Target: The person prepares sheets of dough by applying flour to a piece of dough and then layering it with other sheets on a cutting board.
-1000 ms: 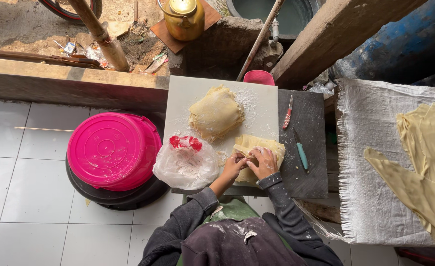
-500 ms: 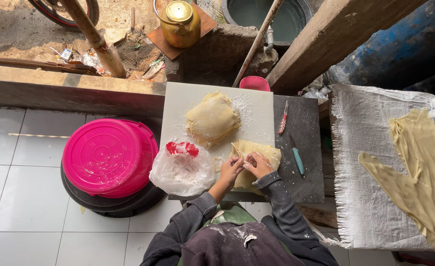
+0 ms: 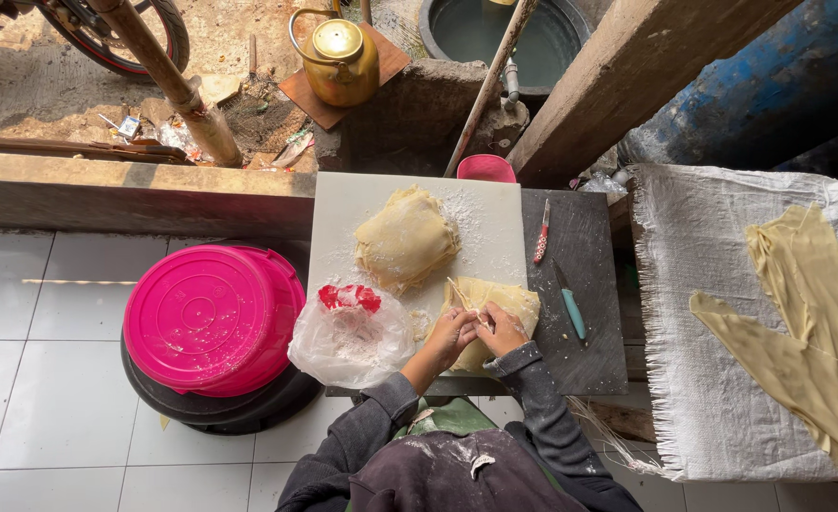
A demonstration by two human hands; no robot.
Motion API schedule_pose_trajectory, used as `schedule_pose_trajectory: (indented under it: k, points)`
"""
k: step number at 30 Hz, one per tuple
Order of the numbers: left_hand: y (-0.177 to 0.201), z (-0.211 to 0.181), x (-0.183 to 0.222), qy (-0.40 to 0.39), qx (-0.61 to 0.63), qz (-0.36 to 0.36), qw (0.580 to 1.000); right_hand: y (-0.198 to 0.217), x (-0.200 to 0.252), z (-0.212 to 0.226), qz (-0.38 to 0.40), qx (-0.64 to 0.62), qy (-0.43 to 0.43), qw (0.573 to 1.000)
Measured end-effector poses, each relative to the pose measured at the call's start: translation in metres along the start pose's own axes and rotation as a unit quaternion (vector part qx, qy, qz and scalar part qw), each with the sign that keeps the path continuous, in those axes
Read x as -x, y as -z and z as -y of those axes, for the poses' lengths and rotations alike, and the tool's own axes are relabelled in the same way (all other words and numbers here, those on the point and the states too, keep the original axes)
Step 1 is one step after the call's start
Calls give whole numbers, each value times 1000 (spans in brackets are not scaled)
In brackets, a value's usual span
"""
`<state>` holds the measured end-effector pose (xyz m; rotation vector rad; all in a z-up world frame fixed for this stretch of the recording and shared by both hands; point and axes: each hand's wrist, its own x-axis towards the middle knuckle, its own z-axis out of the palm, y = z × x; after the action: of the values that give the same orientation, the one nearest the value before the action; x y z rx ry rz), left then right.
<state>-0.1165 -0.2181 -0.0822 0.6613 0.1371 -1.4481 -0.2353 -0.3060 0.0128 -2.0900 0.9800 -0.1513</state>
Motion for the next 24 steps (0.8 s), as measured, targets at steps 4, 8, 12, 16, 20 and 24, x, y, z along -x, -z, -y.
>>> schedule_pose_trajectory:
  k: [4, 8, 12, 16, 20, 24]
  points:
    - [-1, 1, -1, -22, -25, -6, 999, -5, 2, -8, 3, -73, 14, 997]
    - [-4, 4, 1, -40, -34, -17, 998, -8, 0, -32, -122, 32, 238, 963]
    - [-7, 3, -2, 3, -95, -27, 995, -10, -9, -44, -5, -152, 28, 988]
    - [-7, 11, -5, 3, -205, -21, 979, 1, -12, -25, -25, -111, 4, 993]
    - [-5, 12, -7, -44, -239, 37, 969, 7, -19, -15, 3, -31, -18, 999]
    - [-10, 7, -4, -41, -220, -7, 975, 1, -45, -49, 19, -92, -55, 994]
